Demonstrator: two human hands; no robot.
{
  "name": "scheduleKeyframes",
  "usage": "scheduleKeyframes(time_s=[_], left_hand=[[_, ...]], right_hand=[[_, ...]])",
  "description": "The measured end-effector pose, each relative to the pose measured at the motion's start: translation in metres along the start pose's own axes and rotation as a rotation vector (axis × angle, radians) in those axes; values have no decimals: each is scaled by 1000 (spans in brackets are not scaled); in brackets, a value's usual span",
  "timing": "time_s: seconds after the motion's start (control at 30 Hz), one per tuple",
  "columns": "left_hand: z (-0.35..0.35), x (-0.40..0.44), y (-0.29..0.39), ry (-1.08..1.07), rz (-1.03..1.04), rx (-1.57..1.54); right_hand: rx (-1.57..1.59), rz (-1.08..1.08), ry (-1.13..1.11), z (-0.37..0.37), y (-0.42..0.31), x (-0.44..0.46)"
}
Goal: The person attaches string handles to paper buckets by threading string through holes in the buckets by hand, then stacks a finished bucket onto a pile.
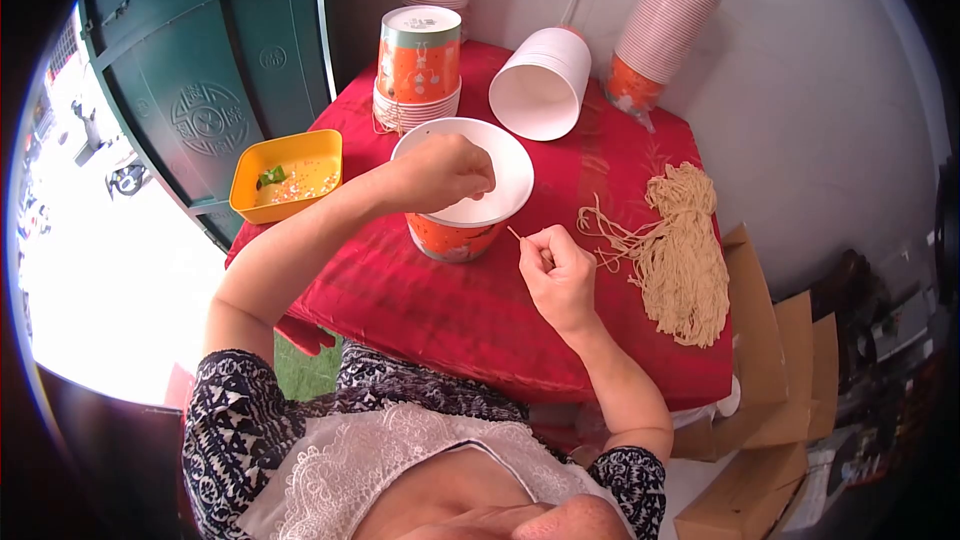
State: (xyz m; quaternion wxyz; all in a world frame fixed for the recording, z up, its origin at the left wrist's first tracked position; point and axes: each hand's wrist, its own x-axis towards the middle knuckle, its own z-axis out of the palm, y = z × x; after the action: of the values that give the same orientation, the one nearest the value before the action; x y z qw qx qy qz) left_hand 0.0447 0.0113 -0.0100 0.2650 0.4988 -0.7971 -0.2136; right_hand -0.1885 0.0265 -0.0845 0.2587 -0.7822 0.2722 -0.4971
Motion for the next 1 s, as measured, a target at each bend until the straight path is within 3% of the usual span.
scheduleKeyframes(time_s=[0.57,0.87,1.0], left_hand=[[-3,6,2,-172,-48,-9],[9,14,-12,-285,121,-57],[11,13,-1,-267,45,33]], right_hand=[[-30,5,-32,10,6,13],[-27,-3,-15,23,10,21],[36,87,-22,23,12,21]])
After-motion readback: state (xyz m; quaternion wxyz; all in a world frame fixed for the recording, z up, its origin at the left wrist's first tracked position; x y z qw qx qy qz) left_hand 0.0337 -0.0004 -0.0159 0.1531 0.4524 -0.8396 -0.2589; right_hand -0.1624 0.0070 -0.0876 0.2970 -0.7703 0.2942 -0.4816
